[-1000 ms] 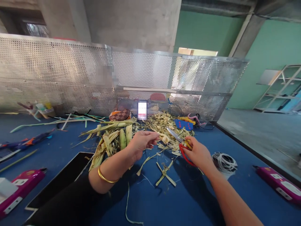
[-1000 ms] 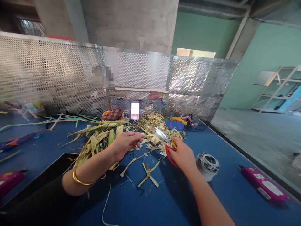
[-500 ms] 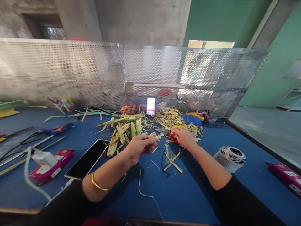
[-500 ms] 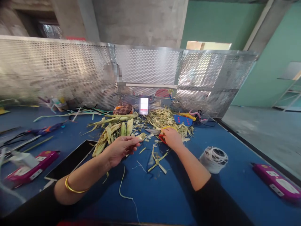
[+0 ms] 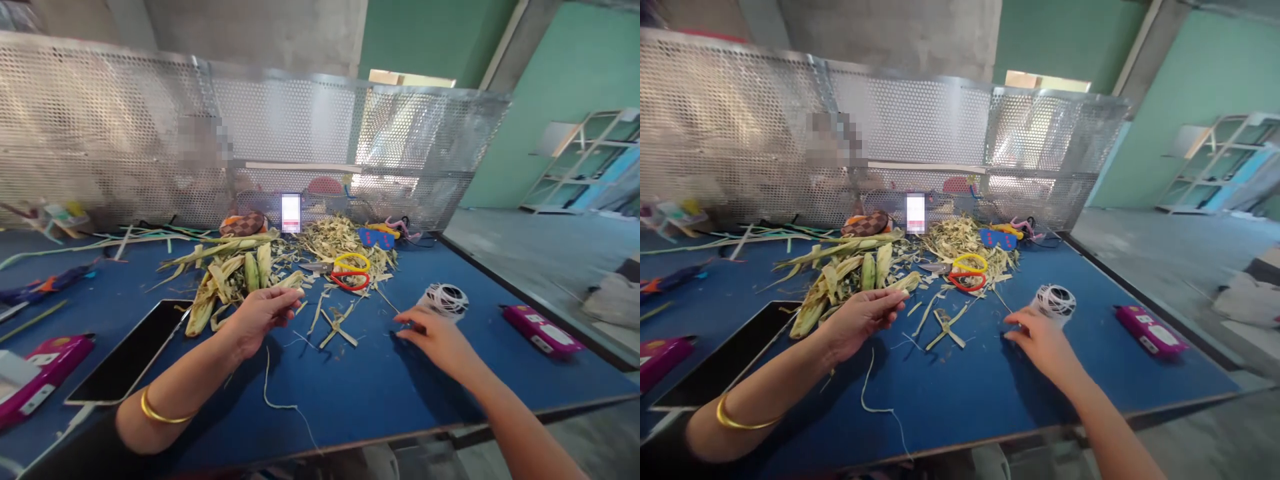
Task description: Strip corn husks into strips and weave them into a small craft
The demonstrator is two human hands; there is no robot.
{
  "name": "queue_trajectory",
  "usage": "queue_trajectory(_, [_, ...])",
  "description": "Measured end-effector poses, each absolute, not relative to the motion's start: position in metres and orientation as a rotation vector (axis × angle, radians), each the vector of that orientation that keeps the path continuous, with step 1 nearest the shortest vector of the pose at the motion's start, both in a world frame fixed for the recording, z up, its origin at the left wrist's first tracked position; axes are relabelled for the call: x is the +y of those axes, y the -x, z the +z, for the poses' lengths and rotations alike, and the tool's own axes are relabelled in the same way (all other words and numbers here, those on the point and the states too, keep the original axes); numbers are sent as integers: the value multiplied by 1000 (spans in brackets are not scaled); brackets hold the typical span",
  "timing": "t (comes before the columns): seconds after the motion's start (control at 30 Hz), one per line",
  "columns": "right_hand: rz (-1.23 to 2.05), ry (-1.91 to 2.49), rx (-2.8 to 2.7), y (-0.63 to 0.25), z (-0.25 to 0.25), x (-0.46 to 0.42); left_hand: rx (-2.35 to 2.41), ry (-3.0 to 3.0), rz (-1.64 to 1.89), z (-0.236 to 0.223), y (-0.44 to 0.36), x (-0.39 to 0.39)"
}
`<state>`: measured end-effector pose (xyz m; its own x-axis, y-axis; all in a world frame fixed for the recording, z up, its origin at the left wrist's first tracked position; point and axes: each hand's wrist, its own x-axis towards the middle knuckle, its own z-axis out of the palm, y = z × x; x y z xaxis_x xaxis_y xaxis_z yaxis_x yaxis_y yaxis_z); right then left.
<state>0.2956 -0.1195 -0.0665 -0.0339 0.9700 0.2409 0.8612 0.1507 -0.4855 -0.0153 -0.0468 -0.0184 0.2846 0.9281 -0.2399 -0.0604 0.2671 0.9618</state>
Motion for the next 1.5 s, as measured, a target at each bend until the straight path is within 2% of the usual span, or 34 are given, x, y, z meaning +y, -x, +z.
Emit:
queue_trajectory(0.1, [334,1751,-1945,-294,-79,-116,1026,-1089,810,-14,8,-56])
queue_trajectory(0.33, [128,1730,-2005,-283,-82,-109,936,-1115,660,-6,-16,-78])
queue_trajectory(0.5, [250,1630,-1832,-276,-77,-128,898,-1133,583,-14,-36,-81])
queue_trajectory(0.77, [-264,1436,-1996,-246,-88,-157,912,-1103,438,-33,-72,-85])
queue_trajectory(0.87, [-352,1307,-2038,-236,-95,-163,888,-1019,335,-41,-83,-79])
queue_trajectory(1.03, [-332,1110,-2146,-220,-96,-170,761,-826,177,-52,-90,-70])
queue_trajectory(1.17, [-163,1131,-2240,-219,-85,-177,781,-764,219,-52,-85,-72])
queue_trajectory(1.27, [-173,1271,-2022,-238,-61,-173,829,-788,298,-49,-78,-75])
queue_trajectory(1.4, [-704,1954,-1465,-272,-31,-145,875,-843,365,-45,-71,-75])
queue_trajectory(1.5, [-623,2314,-1534,-284,-26,-122,883,-872,411,-45,-69,-73])
